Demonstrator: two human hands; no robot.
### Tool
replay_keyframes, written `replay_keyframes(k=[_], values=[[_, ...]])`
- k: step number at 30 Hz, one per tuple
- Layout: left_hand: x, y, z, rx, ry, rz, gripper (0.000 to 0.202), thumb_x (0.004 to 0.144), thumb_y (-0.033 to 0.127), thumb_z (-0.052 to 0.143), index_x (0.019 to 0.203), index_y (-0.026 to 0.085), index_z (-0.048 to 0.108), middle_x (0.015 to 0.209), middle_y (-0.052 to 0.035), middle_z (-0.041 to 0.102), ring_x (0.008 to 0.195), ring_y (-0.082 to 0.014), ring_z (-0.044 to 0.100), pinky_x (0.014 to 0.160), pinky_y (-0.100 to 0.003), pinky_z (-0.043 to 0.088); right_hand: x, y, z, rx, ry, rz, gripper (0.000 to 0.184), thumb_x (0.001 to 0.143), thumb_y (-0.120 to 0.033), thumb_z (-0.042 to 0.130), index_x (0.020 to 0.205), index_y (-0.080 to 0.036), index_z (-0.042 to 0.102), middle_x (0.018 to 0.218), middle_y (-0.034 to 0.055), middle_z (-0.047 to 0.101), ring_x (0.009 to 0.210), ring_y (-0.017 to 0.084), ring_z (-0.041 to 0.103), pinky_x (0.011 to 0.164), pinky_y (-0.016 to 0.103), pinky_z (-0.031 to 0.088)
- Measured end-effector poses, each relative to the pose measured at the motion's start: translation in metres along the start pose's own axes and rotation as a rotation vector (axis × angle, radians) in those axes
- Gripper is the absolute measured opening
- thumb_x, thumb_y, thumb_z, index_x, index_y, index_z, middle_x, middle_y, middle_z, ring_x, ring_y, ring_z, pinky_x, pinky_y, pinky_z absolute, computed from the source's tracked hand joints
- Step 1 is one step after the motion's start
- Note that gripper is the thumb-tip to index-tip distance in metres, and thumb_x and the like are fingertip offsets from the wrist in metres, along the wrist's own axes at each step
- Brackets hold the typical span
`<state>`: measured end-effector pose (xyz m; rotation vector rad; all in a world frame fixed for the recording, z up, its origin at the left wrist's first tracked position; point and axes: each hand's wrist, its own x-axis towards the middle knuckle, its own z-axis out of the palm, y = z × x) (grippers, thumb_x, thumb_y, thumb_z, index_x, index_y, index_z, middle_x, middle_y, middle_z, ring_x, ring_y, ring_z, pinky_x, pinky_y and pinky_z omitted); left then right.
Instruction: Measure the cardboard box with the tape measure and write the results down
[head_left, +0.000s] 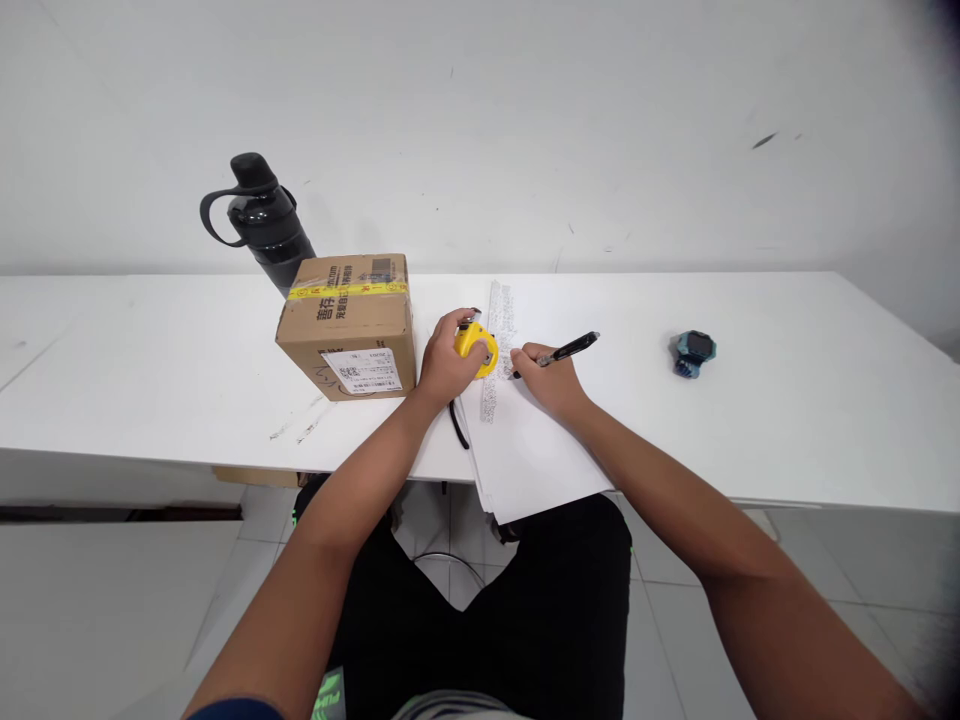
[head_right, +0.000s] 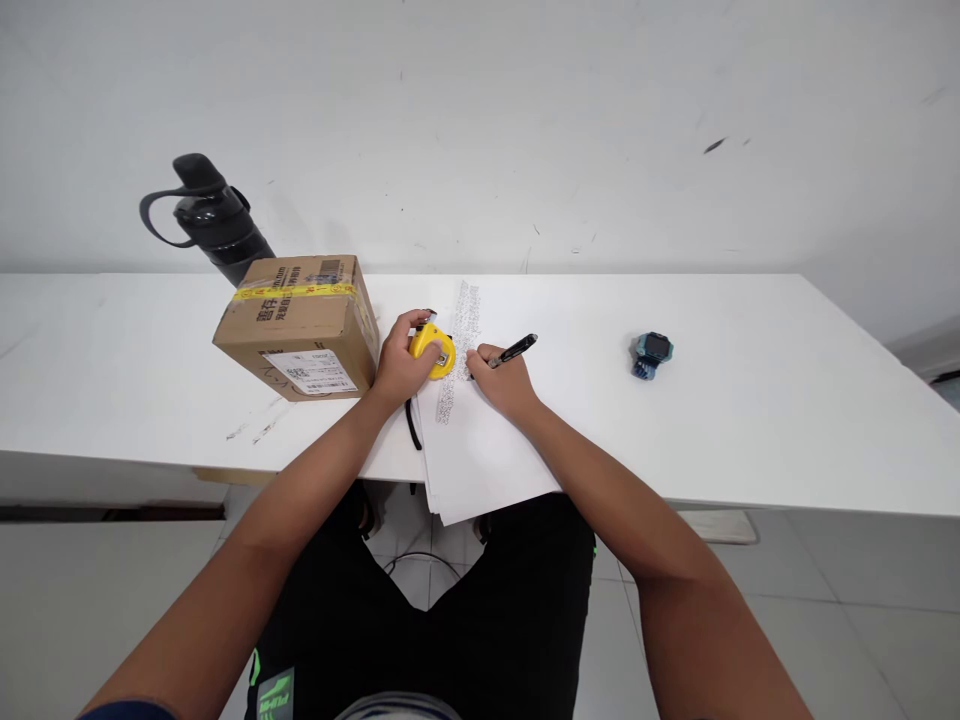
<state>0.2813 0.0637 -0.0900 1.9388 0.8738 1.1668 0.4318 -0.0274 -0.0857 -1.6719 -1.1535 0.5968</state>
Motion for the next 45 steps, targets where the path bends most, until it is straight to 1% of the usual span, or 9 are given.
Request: replay_keyframes(k=[4,9,14,18,26,30,34,37,45], values=[[-0.0004,-0.0003,-0.0001,0.006,-0.011,-0.001,0.044,0.080,0.019,0.060,0.124,0.025,0.056,0.129,-0.0070,0.061,0.118,-0.0223,0.059,0.104,-0.038,0.048,-0.0008,0.0000,0.0000,-0.003,-0.032,-0.014,0.034,0.079,-0.043,0.056,0.054,-0.023,0.044,0.053,-0.0019,0.047,0.059,0.015,0.043,0.058,0.030,0.035],[0.0004,-0.0002,-0.0008,0.017,-0.017,0.018,0.049,0.082,0.018,0.057,0.130,0.027,0.054,0.130,-0.0070,0.059,0.117,-0.0215,0.058,0.101,-0.036,0.048,-0.0002,-0.0006,-0.0009,-0.008,0.040,0.013,0.033,0.080,-0.039,0.054,0.053,-0.023,0.045,0.052,-0.0024,0.044,0.058,0.015,0.042,0.057,0.031,0.034],[0.0007,0.0005,-0.0028,0.059,-0.065,0.018,0.056,0.083,0.020,0.055,0.138,0.030,0.050,0.127,-0.0066,0.057,0.110,-0.0209,0.058,0.099,-0.037,0.048,-0.0005,-0.0003,-0.0006,0.001,-0.028,-0.019,0.034,0.081,-0.040,0.055,0.054,-0.023,0.046,0.052,-0.0027,0.045,0.058,0.014,0.042,0.056,0.030,0.033],[-0.0001,0.0015,-0.0032,0.069,-0.080,0.018,0.055,0.084,0.021,0.054,0.139,0.030,0.051,0.125,-0.0064,0.057,0.109,-0.0204,0.058,0.099,-0.036,0.048,-0.0012,-0.0001,-0.0006,-0.006,0.011,-0.016,0.033,0.081,-0.038,0.055,0.053,-0.022,0.044,0.051,-0.0041,0.041,0.056,0.013,0.039,0.055,0.028,0.031],[-0.0002,0.0010,-0.0025,0.066,-0.065,0.017,0.055,0.083,0.021,0.055,0.137,0.029,0.053,0.128,-0.0065,0.058,0.112,-0.0208,0.059,0.101,-0.036,0.047,-0.0008,0.0003,-0.0011,-0.006,0.051,-0.007,0.036,0.081,-0.033,0.055,0.052,-0.023,0.037,0.050,-0.0057,0.034,0.054,0.011,0.035,0.054,0.029,0.028],[0.0009,-0.0001,-0.0011,0.060,-0.015,0.001,0.052,0.081,0.018,0.056,0.133,0.026,0.057,0.130,-0.0065,0.058,0.118,-0.0208,0.058,0.104,-0.034,0.046,0.0002,0.0024,-0.0007,-0.009,0.089,0.025,0.037,0.079,-0.029,0.056,0.052,-0.023,0.032,0.050,-0.0064,0.030,0.052,0.011,0.031,0.053,0.029,0.026],[0.0020,-0.0007,-0.0005,0.056,0.017,0.006,0.050,0.081,0.016,0.056,0.129,0.026,0.059,0.129,-0.0061,0.060,0.121,-0.0203,0.057,0.106,-0.034,0.045,0.0005,0.0031,-0.0013,-0.006,0.044,-0.002,0.038,0.080,-0.031,0.056,0.052,-0.023,0.032,0.049,-0.0067,0.028,0.051,0.010,0.030,0.053,0.029,0.025],[0.0024,-0.0009,-0.0004,0.061,0.009,0.016,0.049,0.080,0.016,0.057,0.128,0.026,0.061,0.126,-0.0060,0.061,0.119,-0.0200,0.059,0.105,-0.034,0.046,0.0006,0.0026,-0.0018,-0.002,0.058,0.002,0.038,0.080,-0.030,0.055,0.051,-0.023,0.032,0.049,-0.0066,0.028,0.051,0.010,0.030,0.053,0.029,0.025],[0.0027,0.0007,-0.0003,0.021,0.030,0.008,0.044,0.079,0.015,0.057,0.122,0.024,0.062,0.126,-0.0067,0.060,0.119,-0.0200,0.059,0.105,-0.034,0.046,-0.0011,-0.0010,-0.0023,0.056,0.019,-0.008,0.037,0.080,-0.032,0.056,0.050,-0.023,0.036,0.049,-0.0048,0.038,0.052,0.012,0.037,0.054,0.028,0.030]])
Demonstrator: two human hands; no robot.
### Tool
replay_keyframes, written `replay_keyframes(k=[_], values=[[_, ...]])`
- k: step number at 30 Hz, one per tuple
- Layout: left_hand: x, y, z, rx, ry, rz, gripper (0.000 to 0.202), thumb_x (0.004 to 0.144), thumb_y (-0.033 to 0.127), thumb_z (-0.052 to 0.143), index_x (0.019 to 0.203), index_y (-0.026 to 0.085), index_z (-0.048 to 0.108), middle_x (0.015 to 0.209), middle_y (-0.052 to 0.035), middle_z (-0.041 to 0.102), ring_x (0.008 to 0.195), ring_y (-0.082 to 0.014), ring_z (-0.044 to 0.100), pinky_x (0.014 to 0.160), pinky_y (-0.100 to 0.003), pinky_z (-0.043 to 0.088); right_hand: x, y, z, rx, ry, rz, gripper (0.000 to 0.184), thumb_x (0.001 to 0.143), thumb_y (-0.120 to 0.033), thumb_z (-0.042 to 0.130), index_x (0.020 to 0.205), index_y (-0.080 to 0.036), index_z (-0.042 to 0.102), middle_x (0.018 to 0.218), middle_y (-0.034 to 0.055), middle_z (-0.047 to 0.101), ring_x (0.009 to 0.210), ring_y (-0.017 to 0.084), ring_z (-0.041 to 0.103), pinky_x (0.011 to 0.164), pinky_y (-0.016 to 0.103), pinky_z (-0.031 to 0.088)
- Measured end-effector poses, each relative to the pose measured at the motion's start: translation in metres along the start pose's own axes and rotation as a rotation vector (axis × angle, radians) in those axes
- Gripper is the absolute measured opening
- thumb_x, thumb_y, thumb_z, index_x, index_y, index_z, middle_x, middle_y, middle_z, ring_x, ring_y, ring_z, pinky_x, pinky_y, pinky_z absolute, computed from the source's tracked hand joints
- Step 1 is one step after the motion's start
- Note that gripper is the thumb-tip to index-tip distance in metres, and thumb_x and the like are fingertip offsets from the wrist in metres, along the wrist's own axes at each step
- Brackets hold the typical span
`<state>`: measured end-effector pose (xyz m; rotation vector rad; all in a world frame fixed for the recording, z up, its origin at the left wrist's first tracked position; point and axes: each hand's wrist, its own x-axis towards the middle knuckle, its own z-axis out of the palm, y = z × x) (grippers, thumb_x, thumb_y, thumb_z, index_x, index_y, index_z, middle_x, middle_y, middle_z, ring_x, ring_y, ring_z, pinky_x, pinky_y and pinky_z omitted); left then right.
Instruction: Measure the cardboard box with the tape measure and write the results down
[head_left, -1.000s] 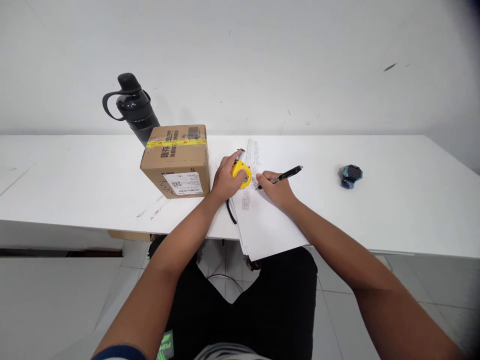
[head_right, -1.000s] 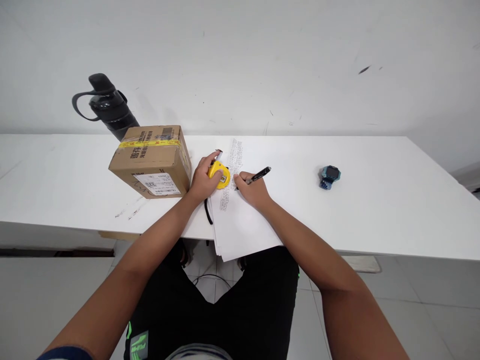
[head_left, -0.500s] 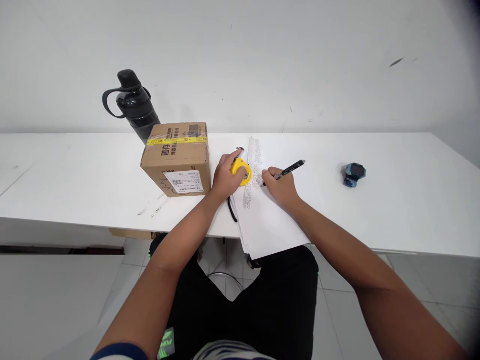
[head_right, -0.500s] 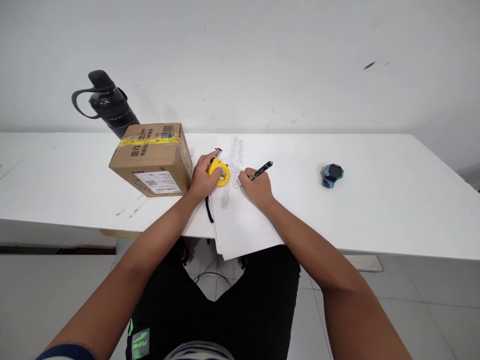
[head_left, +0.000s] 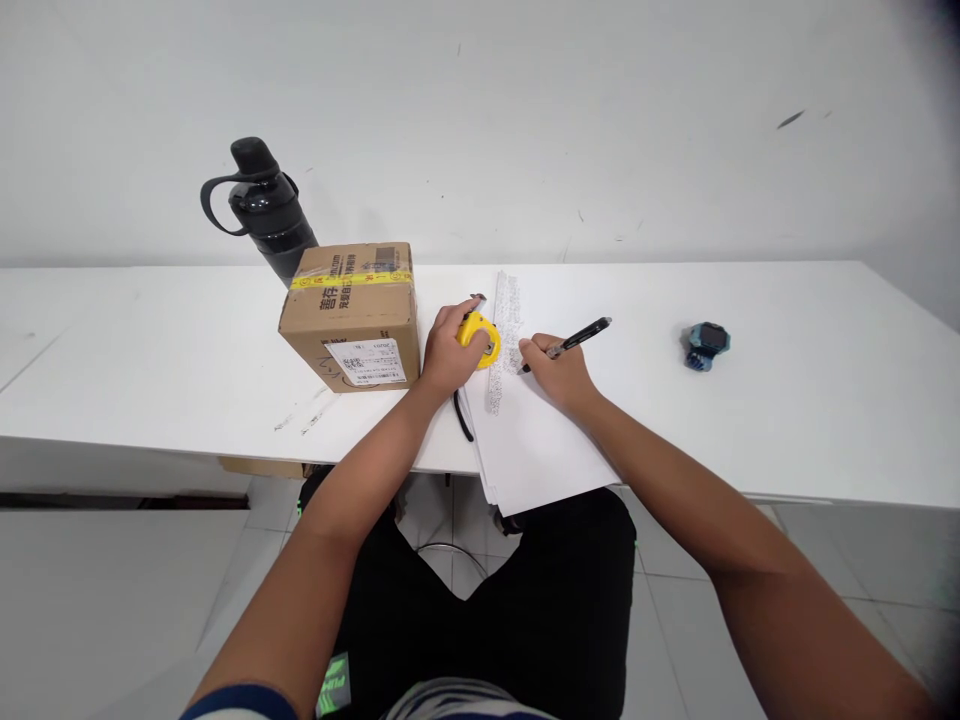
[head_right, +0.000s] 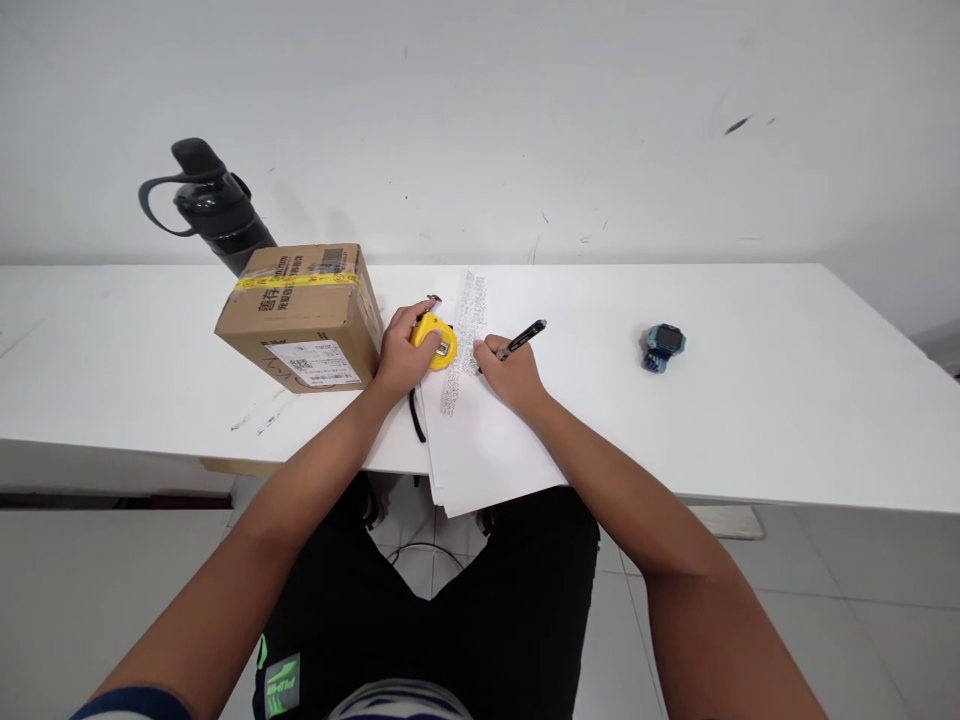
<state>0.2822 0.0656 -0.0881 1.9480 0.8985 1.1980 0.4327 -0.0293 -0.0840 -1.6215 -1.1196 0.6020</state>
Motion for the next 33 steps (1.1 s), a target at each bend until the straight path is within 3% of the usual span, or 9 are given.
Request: replay_keyframes(k=[18,33], values=[[-0.0016,0.0066,-0.0009,0.006,0.000,0.064,0.033,0.079,0.015,0.055,0.110,0.023,0.062,0.124,-0.0085,0.054,0.121,-0.0208,0.056,0.109,-0.036,0.042,-0.0006,-0.0006,0.0005,0.009,0.029,-0.002,0.038,0.082,-0.036,0.057,0.050,-0.023,0.042,0.050,-0.0038,0.043,0.054,0.013,0.040,0.055,0.029,0.034],[-0.0017,0.0060,-0.0005,0.043,-0.025,0.057,0.033,0.080,0.016,0.055,0.111,0.023,0.061,0.121,-0.0073,0.059,0.117,-0.0195,0.059,0.104,-0.034,0.046,0.0002,0.0044,0.0012,-0.011,0.009,-0.014,0.037,0.083,-0.039,0.057,0.053,-0.022,0.046,0.052,-0.0029,0.047,0.055,0.013,0.043,0.056,0.029,0.035]])
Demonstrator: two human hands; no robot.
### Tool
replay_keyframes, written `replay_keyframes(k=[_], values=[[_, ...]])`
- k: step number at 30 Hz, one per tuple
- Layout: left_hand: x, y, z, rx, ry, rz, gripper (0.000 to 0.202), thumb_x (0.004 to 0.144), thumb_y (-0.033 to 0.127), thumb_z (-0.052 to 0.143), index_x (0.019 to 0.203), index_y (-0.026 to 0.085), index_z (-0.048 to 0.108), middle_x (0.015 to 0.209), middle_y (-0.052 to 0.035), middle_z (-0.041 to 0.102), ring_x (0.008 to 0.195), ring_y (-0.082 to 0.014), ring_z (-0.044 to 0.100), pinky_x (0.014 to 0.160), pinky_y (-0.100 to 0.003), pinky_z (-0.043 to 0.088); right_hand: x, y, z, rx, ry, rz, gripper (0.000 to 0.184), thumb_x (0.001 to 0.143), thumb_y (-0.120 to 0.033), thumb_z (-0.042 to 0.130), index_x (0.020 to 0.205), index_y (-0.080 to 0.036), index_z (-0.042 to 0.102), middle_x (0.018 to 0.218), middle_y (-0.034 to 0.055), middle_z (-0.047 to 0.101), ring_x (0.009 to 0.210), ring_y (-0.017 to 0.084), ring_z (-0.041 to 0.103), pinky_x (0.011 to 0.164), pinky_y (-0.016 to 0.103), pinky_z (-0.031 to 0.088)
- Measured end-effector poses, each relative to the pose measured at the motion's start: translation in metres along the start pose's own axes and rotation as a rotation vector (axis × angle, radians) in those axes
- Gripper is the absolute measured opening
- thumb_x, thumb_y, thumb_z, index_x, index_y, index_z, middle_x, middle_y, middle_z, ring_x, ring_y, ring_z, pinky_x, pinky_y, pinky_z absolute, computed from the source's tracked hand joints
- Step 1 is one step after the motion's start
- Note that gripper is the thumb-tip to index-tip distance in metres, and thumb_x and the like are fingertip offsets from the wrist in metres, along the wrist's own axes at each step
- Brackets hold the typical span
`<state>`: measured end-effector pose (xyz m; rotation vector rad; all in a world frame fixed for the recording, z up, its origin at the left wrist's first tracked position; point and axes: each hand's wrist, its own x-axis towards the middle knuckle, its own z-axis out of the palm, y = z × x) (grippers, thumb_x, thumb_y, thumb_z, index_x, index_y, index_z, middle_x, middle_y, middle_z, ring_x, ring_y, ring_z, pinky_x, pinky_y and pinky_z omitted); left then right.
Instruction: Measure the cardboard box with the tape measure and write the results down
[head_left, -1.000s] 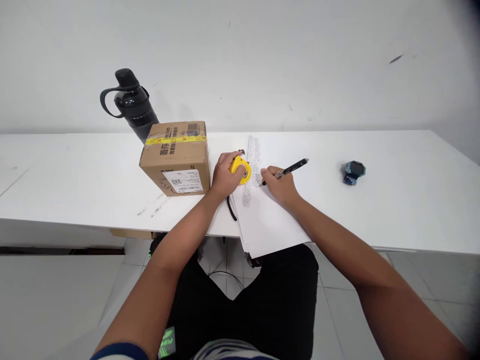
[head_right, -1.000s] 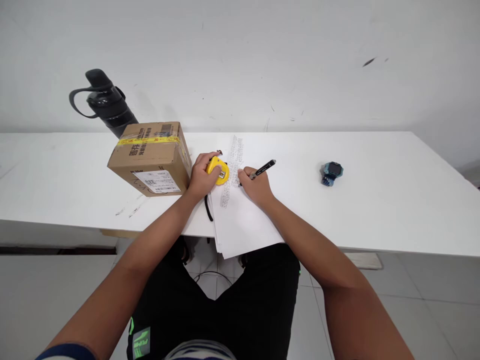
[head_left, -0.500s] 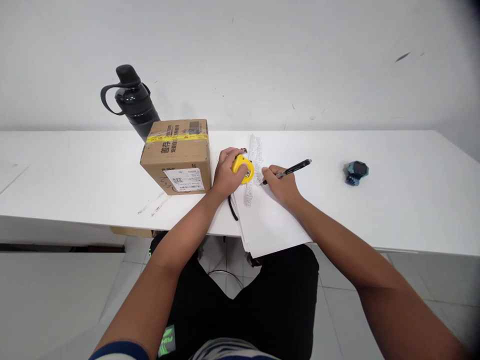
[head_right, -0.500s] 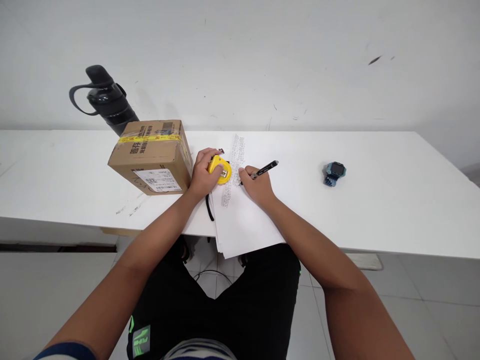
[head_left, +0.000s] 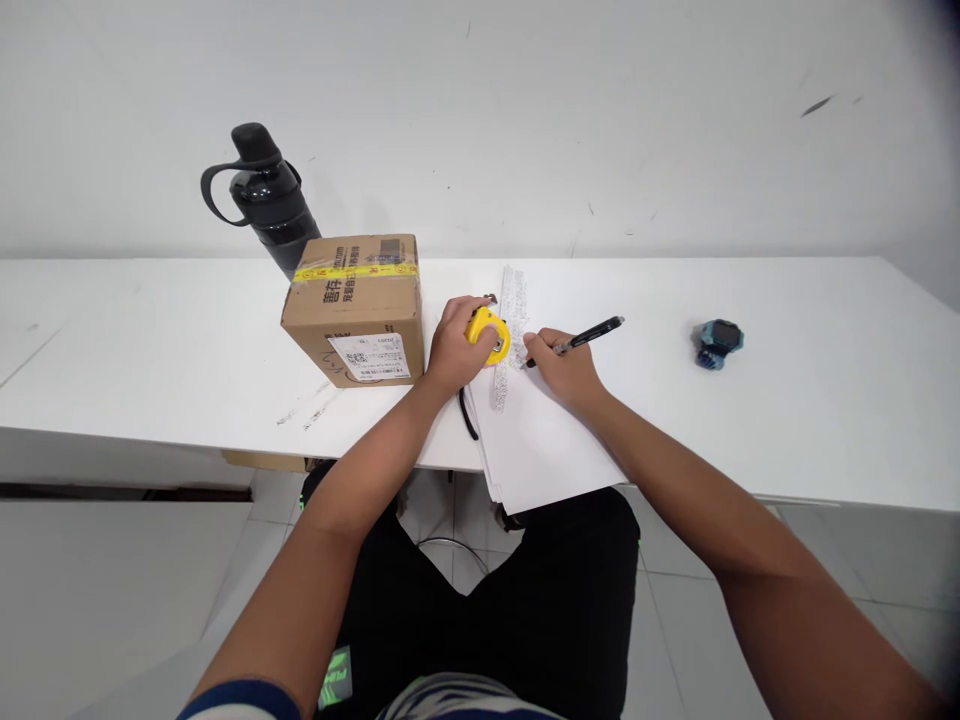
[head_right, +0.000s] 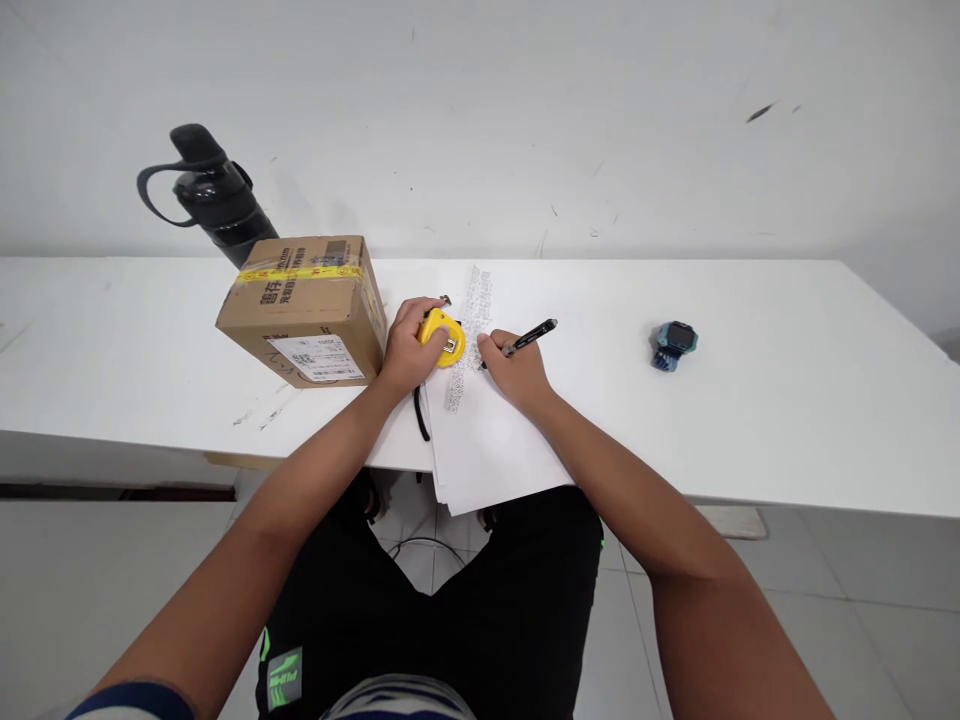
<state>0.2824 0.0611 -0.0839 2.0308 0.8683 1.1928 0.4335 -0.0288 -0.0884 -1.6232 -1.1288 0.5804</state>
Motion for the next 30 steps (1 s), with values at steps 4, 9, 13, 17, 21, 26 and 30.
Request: replay_keyframes(k=[4,9,13,17,21,26,30], values=[[0.0001,-0.0009,0.0006,-0.009,0.012,0.004,0.034,0.080,0.016,0.055,0.112,0.022,0.060,0.122,-0.0080,0.059,0.117,-0.0196,0.059,0.103,-0.033,0.047,0.0011,0.0021,-0.0001,-0.015,-0.006,-0.006,0.037,0.084,-0.040,0.058,0.053,-0.022,0.046,0.053,-0.0027,0.047,0.056,0.014,0.043,0.056,0.029,0.034],[-0.0003,-0.0011,0.0013,-0.008,0.003,-0.006,0.036,0.081,0.017,0.054,0.116,0.024,0.061,0.125,-0.0075,0.058,0.120,-0.0199,0.058,0.106,-0.034,0.045,0.0004,0.0021,-0.0002,-0.016,-0.003,-0.003,0.037,0.083,-0.041,0.059,0.054,-0.023,0.048,0.053,-0.0026,0.047,0.056,0.014,0.043,0.055,0.029,0.034],[-0.0006,-0.0025,0.0020,-0.008,0.009,-0.005,0.037,0.082,0.018,0.055,0.118,0.024,0.061,0.125,-0.0076,0.057,0.120,-0.0196,0.057,0.106,-0.033,0.045,-0.0006,0.0007,-0.0003,-0.015,-0.006,-0.005,0.036,0.083,-0.040,0.058,0.053,-0.023,0.048,0.052,-0.0027,0.045,0.055,0.014,0.041,0.053,0.029,0.032],[-0.0008,-0.0034,0.0027,-0.005,0.008,-0.007,0.037,0.082,0.018,0.056,0.118,0.025,0.062,0.125,-0.0067,0.058,0.119,-0.0199,0.058,0.104,-0.033,0.047,-0.0008,-0.0012,-0.0004,-0.025,-0.002,0.006,0.036,0.082,-0.041,0.059,0.053,-0.023,0.049,0.051,-0.0029,0.043,0.054,0.013,0.039,0.053,0.029,0.032],[-0.0010,-0.0026,0.0029,0.000,0.011,-0.013,0.038,0.082,0.018,0.056,0.118,0.025,0.062,0.126,-0.0066,0.057,0.120,-0.0196,0.058,0.105,-0.033,0.046,-0.0007,-0.0024,-0.0005,-0.027,0.001,0.012,0.036,0.082,-0.040,0.059,0.053,-0.022,0.049,0.051,-0.0029,0.044,0.054,0.014,0.040,0.054,0.029,0.033],[-0.0002,-0.0009,0.0028,-0.007,0.065,-0.035,0.038,0.083,0.019,0.056,0.119,0.025,0.061,0.127,-0.0074,0.056,0.122,-0.0205,0.057,0.108,-0.034,0.044,-0.0006,-0.0048,-0.0015,-0.034,0.018,-0.002,0.033,0.084,-0.043,0.060,0.058,-0.022,0.055,0.056,-0.0019,0.051,0.059,0.015,0.046,0.058,0.030,0.038],[0.0010,-0.0028,0.0036,0.012,0.115,-0.058,0.039,0.083,0.019,0.057,0.121,0.027,0.059,0.130,-0.0071,0.055,0.124,-0.0213,0.055,0.109,-0.035,0.044,0.0000,-0.0055,-0.0013,-0.015,0.026,-0.050,0.030,0.082,-0.050,0.063,0.073,-0.022,0.063,0.070,0.0001,0.061,0.069,0.017,0.053,0.065,0.031,0.042]])
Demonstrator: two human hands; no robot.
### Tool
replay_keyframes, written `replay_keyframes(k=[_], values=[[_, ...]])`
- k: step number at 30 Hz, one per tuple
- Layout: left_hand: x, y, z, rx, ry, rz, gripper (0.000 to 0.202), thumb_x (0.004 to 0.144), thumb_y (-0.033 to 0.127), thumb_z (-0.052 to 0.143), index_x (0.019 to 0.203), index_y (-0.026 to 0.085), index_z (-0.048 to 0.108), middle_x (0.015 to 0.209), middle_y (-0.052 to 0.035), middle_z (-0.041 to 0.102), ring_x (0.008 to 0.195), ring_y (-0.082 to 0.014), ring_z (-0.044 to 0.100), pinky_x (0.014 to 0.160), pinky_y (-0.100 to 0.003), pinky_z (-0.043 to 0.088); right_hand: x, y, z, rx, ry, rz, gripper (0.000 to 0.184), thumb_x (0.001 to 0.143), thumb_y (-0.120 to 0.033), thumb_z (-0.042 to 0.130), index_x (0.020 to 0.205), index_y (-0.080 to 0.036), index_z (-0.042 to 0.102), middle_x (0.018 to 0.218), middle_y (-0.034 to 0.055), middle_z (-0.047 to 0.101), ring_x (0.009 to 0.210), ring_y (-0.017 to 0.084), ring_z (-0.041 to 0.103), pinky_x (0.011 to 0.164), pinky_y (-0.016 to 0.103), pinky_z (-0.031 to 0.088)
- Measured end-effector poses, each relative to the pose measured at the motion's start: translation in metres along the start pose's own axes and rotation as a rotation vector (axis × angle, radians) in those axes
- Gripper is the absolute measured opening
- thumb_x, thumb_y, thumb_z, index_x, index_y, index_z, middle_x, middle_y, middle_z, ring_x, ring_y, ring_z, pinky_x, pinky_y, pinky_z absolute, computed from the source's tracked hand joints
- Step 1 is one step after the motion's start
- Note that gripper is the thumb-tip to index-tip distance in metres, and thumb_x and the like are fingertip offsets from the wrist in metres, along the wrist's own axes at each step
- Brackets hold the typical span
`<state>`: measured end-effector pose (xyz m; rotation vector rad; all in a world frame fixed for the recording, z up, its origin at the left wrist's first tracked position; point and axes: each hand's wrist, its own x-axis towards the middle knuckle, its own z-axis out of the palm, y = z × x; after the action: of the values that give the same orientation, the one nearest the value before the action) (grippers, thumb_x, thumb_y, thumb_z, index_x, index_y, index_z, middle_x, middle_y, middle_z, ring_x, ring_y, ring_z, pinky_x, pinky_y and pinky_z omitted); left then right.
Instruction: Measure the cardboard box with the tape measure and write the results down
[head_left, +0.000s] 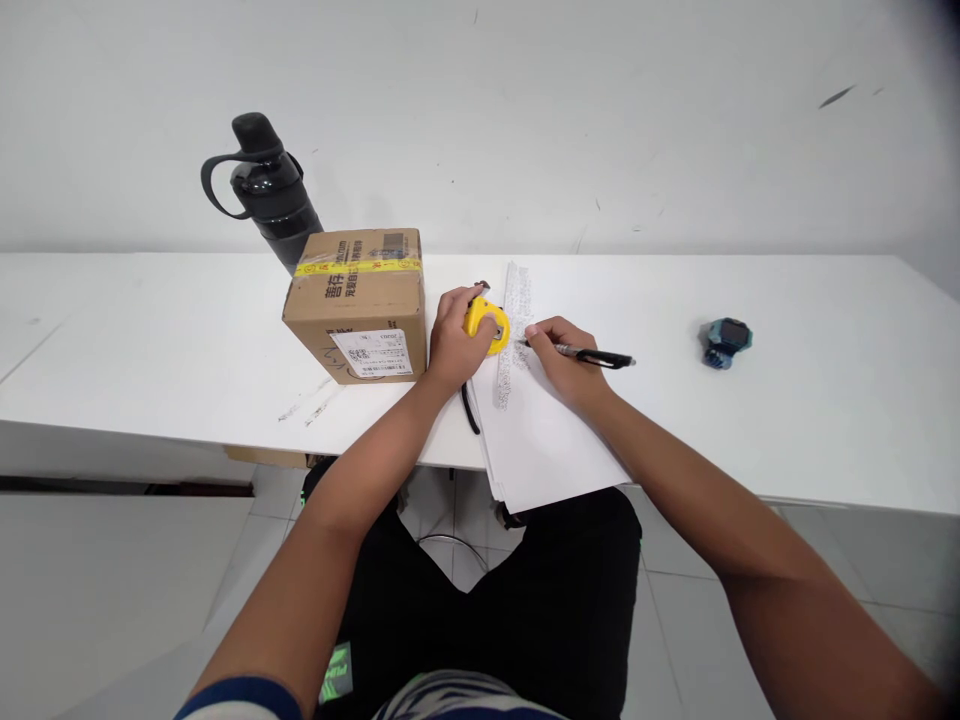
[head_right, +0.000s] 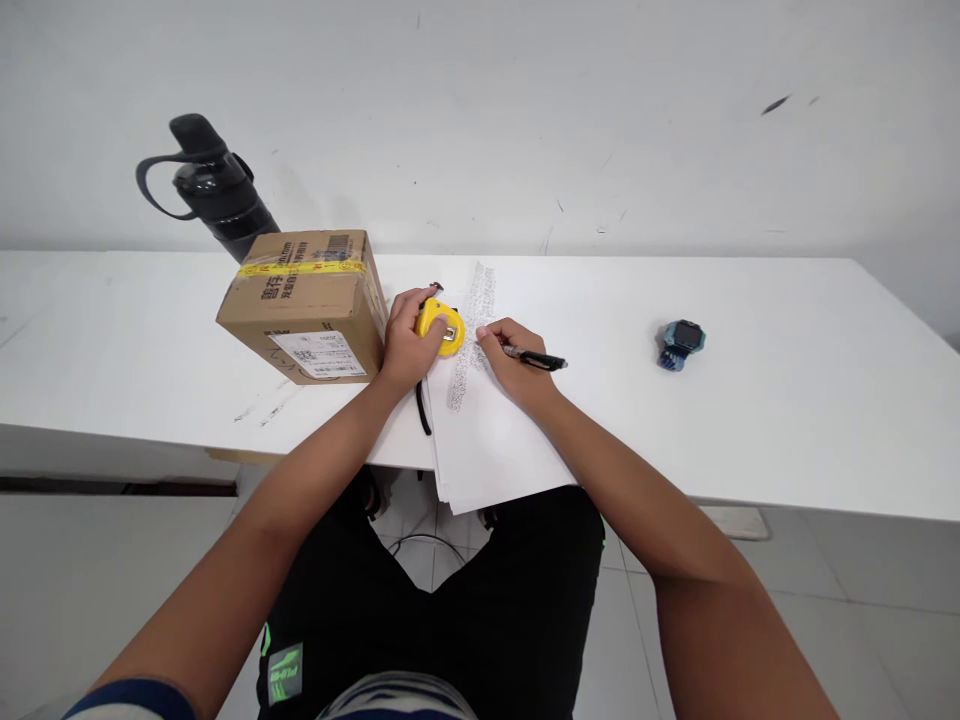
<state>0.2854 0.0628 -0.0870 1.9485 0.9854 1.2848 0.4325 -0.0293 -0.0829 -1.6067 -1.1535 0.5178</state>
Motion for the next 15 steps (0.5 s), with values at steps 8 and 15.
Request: replay_keyframes(k=[8,15], values=[[-0.0002,-0.0054,0.0004,0.047,0.045,-0.001,0.036,0.087,0.023,0.057,0.123,0.026,0.054,0.128,-0.0075,0.056,0.123,-0.0202,0.055,0.105,-0.034,0.047,0.0004,-0.0010,0.0018,0.025,-0.022,-0.002,0.036,0.081,-0.057,0.063,0.077,-0.021,0.065,0.074,0.0016,0.062,0.072,0.018,0.055,0.068,0.031,0.043],[0.0008,-0.0052,-0.0023,-0.006,0.042,-0.027,0.036,0.085,0.023,0.059,0.121,0.024,0.055,0.128,-0.0080,0.057,0.122,-0.0203,0.057,0.107,-0.035,0.046,0.0031,0.0032,0.0035,0.014,-0.047,0.001,0.031,0.083,-0.052,0.061,0.080,-0.021,0.065,0.077,0.0016,0.064,0.073,0.018,0.056,0.069,0.031,0.043]])
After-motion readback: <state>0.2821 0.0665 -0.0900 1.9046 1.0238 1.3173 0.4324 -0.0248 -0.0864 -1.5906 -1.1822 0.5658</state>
